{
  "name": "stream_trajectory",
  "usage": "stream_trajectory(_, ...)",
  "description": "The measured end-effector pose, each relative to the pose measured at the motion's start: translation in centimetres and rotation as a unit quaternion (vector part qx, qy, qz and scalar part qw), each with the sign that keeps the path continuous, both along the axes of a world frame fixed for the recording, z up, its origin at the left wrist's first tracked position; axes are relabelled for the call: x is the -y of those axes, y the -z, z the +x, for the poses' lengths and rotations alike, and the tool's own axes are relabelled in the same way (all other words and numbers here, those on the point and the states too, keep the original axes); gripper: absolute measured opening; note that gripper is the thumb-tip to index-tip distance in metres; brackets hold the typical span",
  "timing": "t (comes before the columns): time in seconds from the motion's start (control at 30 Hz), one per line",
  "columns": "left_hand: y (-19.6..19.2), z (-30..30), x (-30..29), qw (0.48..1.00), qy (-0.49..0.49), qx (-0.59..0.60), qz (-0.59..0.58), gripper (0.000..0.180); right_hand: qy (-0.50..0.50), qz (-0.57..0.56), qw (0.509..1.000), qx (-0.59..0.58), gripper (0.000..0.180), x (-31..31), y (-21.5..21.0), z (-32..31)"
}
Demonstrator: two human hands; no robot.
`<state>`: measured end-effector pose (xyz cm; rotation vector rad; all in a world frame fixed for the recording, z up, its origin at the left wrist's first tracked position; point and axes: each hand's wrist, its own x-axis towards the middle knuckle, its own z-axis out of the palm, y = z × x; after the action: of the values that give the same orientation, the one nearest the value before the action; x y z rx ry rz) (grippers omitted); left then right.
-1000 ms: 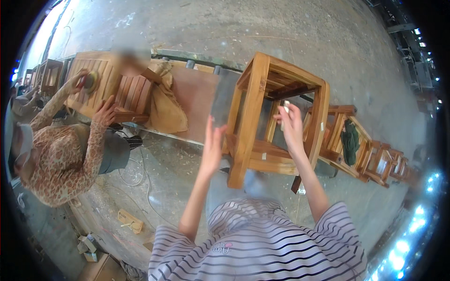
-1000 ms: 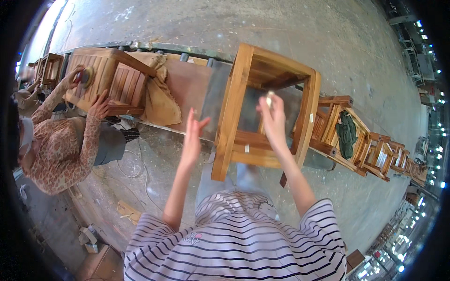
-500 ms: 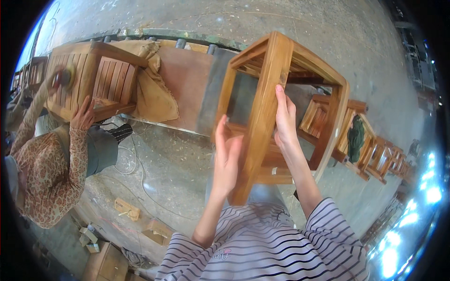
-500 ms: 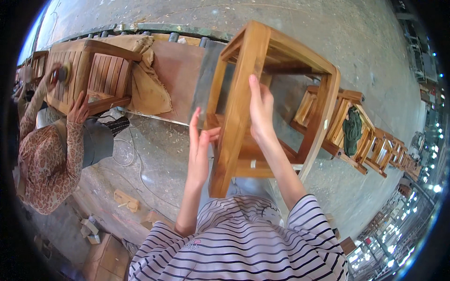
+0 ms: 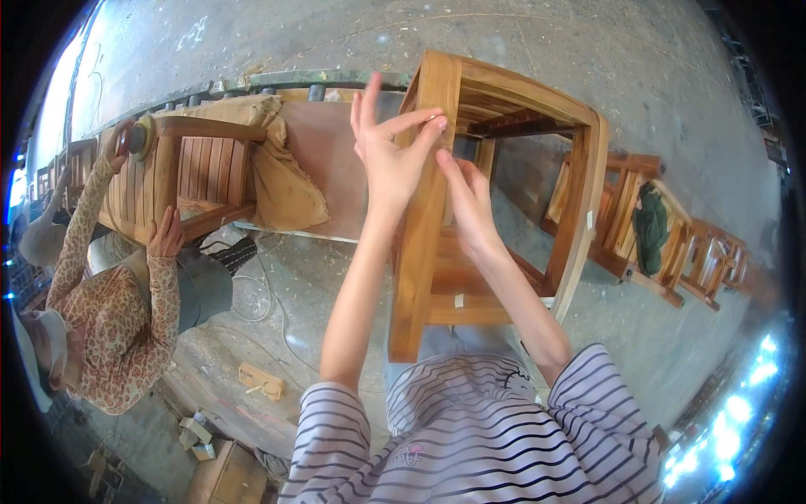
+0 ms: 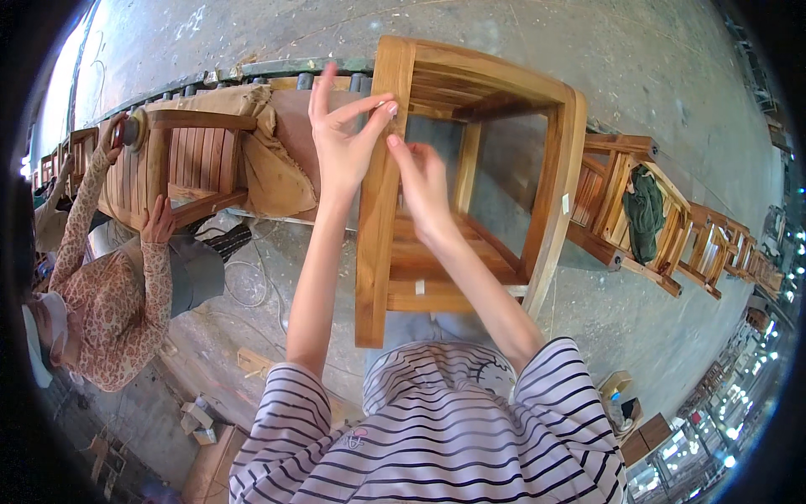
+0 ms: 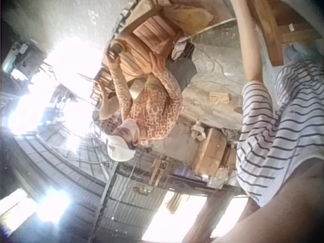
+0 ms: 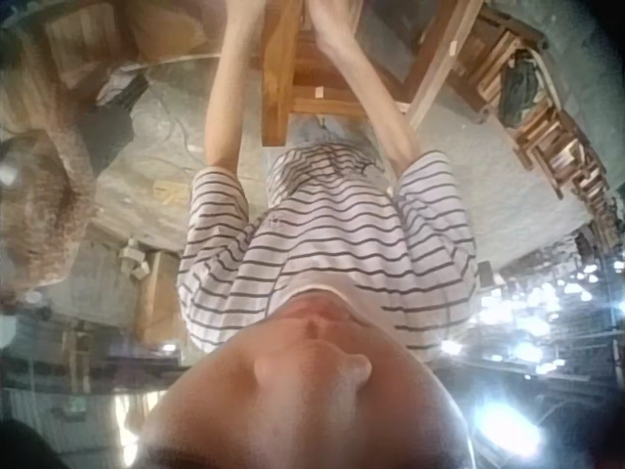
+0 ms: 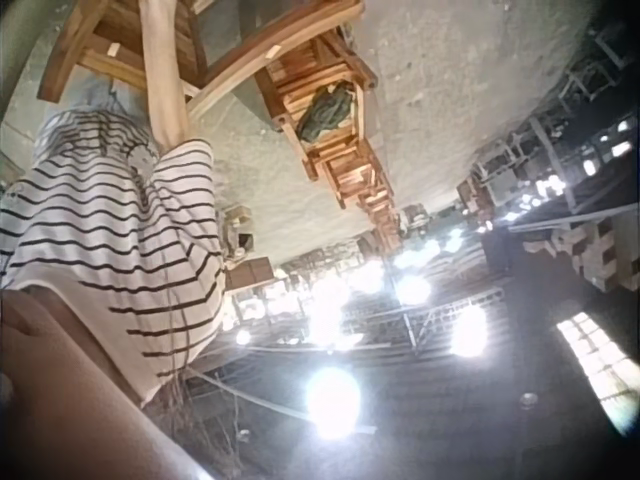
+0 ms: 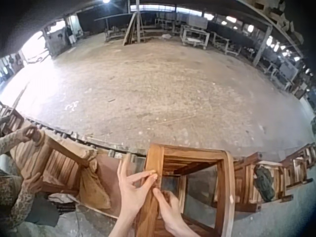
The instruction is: The recorder applies tape and wipes down a small wooden cabinet component on a factory production line.
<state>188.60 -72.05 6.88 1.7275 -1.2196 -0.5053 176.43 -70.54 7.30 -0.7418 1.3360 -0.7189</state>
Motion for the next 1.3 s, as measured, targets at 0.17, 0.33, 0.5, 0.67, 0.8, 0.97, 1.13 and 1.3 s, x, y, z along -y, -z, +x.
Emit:
stream_trajectory(0.17, 0.8, 1.0, -1.1, 0.966, -0.030, -0.256, 0.033, 0.089, -0.027, 0.002, 0.999, -0.029, 0.053, -0.5, 0.8, 1.0)
stream_trajectory(0.33, -1.9, -0.2, -11.1, 0.884, 0.051, -0.386, 0.258, 0.057, -0.011, -0.030, 0.999, -0.036, 0.051, -0.6, 0.2, -1.2)
stream_trajectory(0.5, -4.9, -5.8, -14.7, 0.906, 0.009, -0.364, 0.215, 0.051, -0.021, -0.003, 0.999, -0.040, 0.048, -0.9, -3.6, -4.7)
stream_trajectory(0.67, -8.7, -9.7, -11.8, 0.931, 0.086, -0.295, 0.197, 0.052, 0.021, 0.027, 0.999, -0.001, 0.048, 2.1, -5.8, -9.1)
stream_trajectory(0.8, -8.4, -11.9, -11.3, 0.946, 0.100, -0.229, 0.206, 0.048, 0.028, 0.056, 0.998, 0.024, 0.049, 3.1, -5.5, -11.0)
stream_trajectory(0.97, -1.5, -9.5, -9.4, 0.897, 0.113, -0.375, 0.202, 0.039, 0.080, 0.106, 0.987, 0.092, 0.051, 4.4, -0.4, -13.9)
stream_trajectory(1.13, 16.5, 3.3, -8.7, 0.943, -0.218, 0.001, 0.253, 0.056, 0.076, 0.144, 0.983, 0.083, 0.055, 5.1, 1.4, -19.4)
stream_trajectory(1.3, 28.3, 15.9, -10.6, 0.817, -0.201, -0.330, 0.428, 0.090, 0.078, 0.163, 0.966, 0.184, 0.055, 7.4, 5.4, -24.2)
